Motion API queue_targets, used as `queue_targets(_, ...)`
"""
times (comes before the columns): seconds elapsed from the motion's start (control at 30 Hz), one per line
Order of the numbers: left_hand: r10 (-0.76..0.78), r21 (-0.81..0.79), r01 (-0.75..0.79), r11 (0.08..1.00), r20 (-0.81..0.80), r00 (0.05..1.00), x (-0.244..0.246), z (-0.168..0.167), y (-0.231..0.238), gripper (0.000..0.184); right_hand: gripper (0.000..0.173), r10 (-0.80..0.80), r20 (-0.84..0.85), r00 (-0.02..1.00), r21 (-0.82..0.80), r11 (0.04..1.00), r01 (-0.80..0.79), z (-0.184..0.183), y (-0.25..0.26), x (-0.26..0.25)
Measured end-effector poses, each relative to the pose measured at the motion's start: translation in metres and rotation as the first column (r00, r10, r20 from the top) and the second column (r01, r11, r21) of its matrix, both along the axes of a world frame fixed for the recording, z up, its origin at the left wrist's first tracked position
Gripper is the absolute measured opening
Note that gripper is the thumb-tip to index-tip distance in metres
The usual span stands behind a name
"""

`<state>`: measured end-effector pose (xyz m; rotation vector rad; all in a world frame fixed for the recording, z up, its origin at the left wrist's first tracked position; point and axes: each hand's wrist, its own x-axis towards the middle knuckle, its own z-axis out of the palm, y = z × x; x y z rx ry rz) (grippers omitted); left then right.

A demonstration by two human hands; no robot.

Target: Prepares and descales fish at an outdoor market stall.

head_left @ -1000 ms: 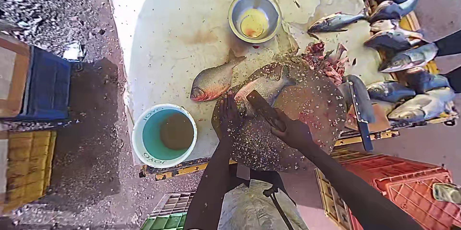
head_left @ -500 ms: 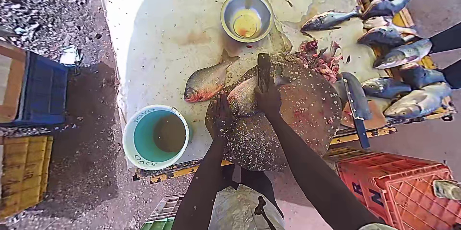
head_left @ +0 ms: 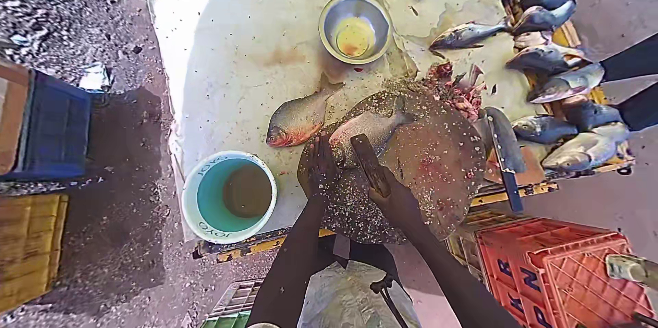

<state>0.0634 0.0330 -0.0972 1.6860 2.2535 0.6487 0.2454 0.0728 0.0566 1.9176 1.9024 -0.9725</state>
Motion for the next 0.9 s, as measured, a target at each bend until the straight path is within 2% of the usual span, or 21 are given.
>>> queue_targets(0.07,0.016,0.017,-0.015,1.000,-0.040,0.999,-0.008,0.004,0.019,0.066,0.075,0.101,0.016,0.995,0.009,0.995,-0.101,0.012,0.045,-0.004)
queue_targets(0.2,0.064,0.056,-0.059,0.997,-0.087,0.994,-0.004,-0.017,0.018,0.060,0.074,0.102,-0.025,0.995,0.176,0.980,-0.096,-0.043,0.122,-0.067)
queue_targets(0.27,0.026,0.003,-0.026,1.000,-0.085,0.996,-0.011,0.000,0.016,0.064,0.077,0.093,-0.017,0.996,0.184,0.979,-0.089,-0.043,0.101,-0.076)
queue_targets(0.3,0.011,-0.004,-0.011,1.000,-0.054,0.998,-0.004,0.006,0.000,0.065,0.080,0.096,0.003,0.995,0.117,0.988,-0.096,-0.036,0.059,-0.055)
queue_targets(0.33,0.002,-0.006,-0.002,1.000,-0.020,1.000,0.001,0.014,-0.008,0.066,0.082,0.118,0.059,0.991,0.059,0.991,-0.121,-0.019,0.021,-0.034)
queue_targets(0.4,0.014,-0.040,-0.015,0.999,-0.023,1.000,-0.009,0.018,0.006,0.069,0.084,0.195,0.167,0.967,0.000,0.980,-0.198,0.008,-0.006,-0.027)
queue_targets(0.47,0.025,0.036,-0.022,0.999,-0.067,0.997,-0.008,-0.007,0.014,0.067,0.083,0.254,0.217,0.942,0.028,0.963,-0.266,0.011,0.006,-0.046)
queue_targets(0.5,0.029,0.012,-0.029,1.000,-0.050,0.998,0.002,-0.006,0.002,0.066,0.082,0.278,0.214,0.936,0.064,0.953,-0.298,0.001,0.013,-0.056)
queue_targets(0.57,0.110,-0.015,-0.109,0.994,0.027,0.994,-0.005,0.013,0.009,0.065,0.081,0.304,0.179,0.936,0.165,0.928,-0.333,-0.021,0.051,-0.086)
queue_targets(0.63,0.129,0.003,-0.130,0.992,0.058,0.990,-0.006,0.021,0.010,0.066,0.082,0.273,0.181,0.945,0.161,0.940,-0.302,-0.024,0.047,-0.080)
queue_targets(0.67,0.070,-0.148,-0.062,0.987,0.047,0.996,0.006,0.035,-0.006,0.067,0.084,0.235,0.200,0.951,0.094,0.962,-0.257,-0.019,0.017,-0.054)
queue_targets(0.7,-0.053,-0.450,0.058,0.891,0.023,0.998,0.004,0.066,0.000,0.066,0.084,0.205,0.225,0.953,0.041,0.975,-0.219,-0.009,-0.004,-0.035)
queue_targets(0.73,-0.037,-0.274,0.037,0.961,0.006,0.999,0.001,0.046,0.003,0.060,0.084,0.194,0.244,0.950,0.022,0.978,-0.205,0.000,-0.013,-0.026)
queue_targets(0.77,-0.019,-0.170,0.022,0.985,0.019,1.000,-0.002,0.028,0.003,0.058,0.083,0.203,0.255,0.945,0.010,0.977,-0.213,0.006,-0.018,-0.022)
queue_targets(0.83,0.031,-0.130,-0.029,0.991,0.014,0.999,-0.001,0.015,0.003,0.073,0.083,0.244,0.261,0.934,0.020,0.966,-0.258,0.008,-0.008,-0.029)
queue_targets(0.9,0.086,-0.080,-0.081,0.994,0.065,0.994,-0.006,0.016,0.015,0.090,0.082,0.256,0.203,0.945,0.136,0.948,-0.286,-0.014,0.028,-0.049)
